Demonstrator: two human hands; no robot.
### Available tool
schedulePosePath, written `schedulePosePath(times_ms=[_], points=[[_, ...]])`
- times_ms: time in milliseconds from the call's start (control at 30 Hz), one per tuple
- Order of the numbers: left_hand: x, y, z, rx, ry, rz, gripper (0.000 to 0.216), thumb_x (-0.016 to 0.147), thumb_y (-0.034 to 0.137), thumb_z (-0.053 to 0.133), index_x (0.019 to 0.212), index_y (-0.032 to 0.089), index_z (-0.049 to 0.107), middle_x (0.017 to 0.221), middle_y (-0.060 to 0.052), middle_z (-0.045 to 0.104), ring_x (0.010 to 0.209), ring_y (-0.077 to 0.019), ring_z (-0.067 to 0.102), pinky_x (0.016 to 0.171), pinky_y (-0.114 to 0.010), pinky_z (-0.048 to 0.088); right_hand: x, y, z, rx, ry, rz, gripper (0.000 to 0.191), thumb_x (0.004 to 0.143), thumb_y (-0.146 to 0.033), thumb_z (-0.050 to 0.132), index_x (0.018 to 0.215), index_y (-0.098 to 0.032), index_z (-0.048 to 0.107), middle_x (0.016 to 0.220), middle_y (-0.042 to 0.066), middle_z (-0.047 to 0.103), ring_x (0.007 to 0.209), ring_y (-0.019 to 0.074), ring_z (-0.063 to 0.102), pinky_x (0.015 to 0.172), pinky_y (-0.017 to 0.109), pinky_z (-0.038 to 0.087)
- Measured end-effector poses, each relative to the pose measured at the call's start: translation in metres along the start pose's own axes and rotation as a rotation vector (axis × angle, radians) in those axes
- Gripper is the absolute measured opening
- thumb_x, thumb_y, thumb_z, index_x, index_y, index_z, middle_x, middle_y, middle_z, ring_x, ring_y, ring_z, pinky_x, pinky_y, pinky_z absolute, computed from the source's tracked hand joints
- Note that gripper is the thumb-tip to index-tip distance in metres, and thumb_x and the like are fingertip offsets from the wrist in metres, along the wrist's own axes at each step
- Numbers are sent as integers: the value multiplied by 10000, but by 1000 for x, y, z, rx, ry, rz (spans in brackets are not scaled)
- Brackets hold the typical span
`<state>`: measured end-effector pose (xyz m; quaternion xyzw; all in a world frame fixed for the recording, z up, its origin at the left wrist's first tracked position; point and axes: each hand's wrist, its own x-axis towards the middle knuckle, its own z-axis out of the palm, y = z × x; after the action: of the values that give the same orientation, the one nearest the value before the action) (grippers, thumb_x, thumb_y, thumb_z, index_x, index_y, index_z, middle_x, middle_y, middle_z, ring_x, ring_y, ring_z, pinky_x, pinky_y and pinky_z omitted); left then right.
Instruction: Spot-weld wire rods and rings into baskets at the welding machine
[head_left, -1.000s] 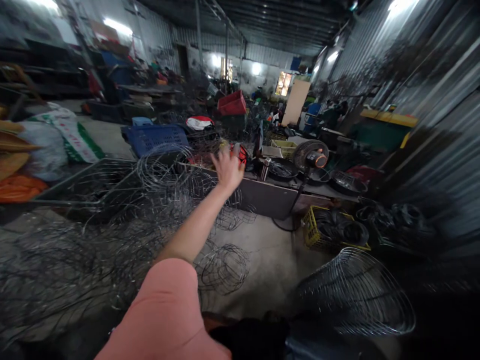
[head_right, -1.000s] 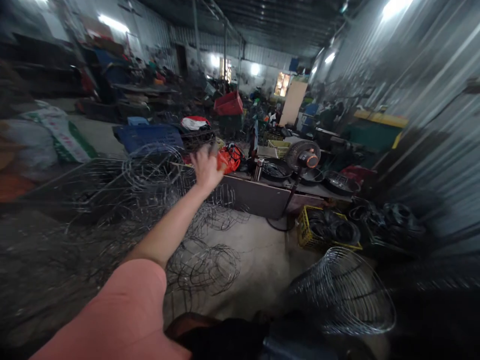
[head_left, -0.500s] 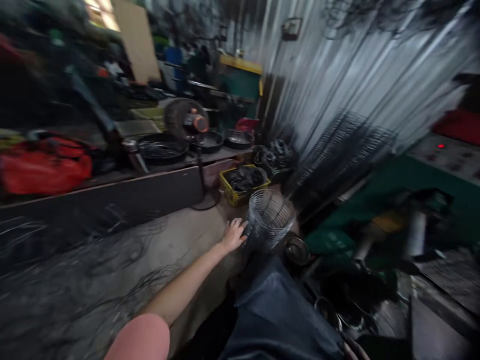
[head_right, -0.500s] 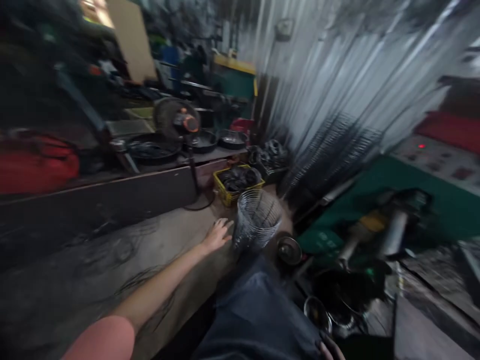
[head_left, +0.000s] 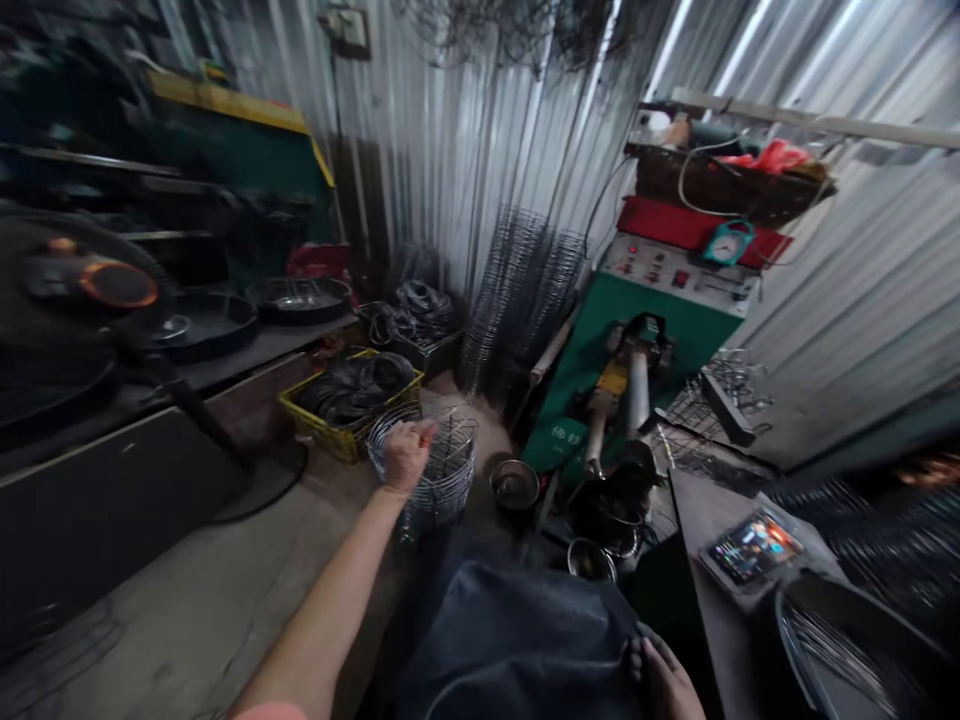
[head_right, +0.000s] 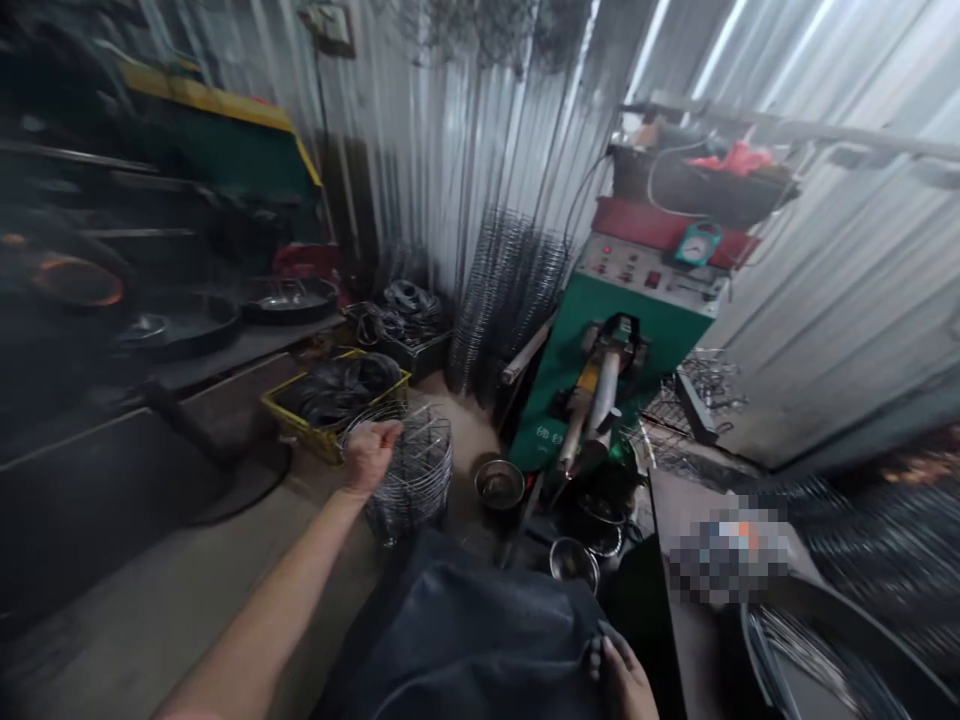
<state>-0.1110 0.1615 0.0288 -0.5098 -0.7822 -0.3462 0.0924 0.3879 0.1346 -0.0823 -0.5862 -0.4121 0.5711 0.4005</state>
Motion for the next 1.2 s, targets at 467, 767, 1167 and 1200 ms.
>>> schedulePosePath(times_ms=[467, 767, 1167, 1200], points=[[-72, 138, -47, -1609, -535, -659, 205, 551, 197, 733, 715, 179, 611, 500, 56, 479, 431, -66, 417, 449, -190, 440, -77, -135, 54, 122, -446, -337, 551, 655, -575, 656, 1028, -172, 612, 974, 80, 646, 896, 205, 596, 816, 338, 460], [-90, 147, -26, -1314, -510, -758, 316, 577, 207, 687, 876, 222, 585, 778, 7, 638, 759, -139, 607, 603, -206, 481, -110, -129, 73, 294, -432, -153, 424, 764, -487, 590, 993, -131, 569, 534, -21, 579, 397, 88, 520, 399, 180, 398], [-142, 218, -28, -1080, -817, -522, 599, 465, 480, 774, 972, 221, 590, 902, -8, 610, 660, -136, 578, 470, -193, 443, -73, -104, 42, -301, -199, -364, 309, 792, -401, 584, 1030, -210, 630, 935, 5, 657, 888, 150, 588, 802, 264, 447], [-141, 216, -25, -1059, -815, -531, 593, 447, 484, 776, 946, 221, 593, 897, -4, 608, 649, -133, 574, 467, -193, 443, -64, -105, 13, -411, -51, -346, 268, 811, -365, 563, 1015, -208, 639, 970, 8, 657, 918, 151, 585, 818, 260, 444]])
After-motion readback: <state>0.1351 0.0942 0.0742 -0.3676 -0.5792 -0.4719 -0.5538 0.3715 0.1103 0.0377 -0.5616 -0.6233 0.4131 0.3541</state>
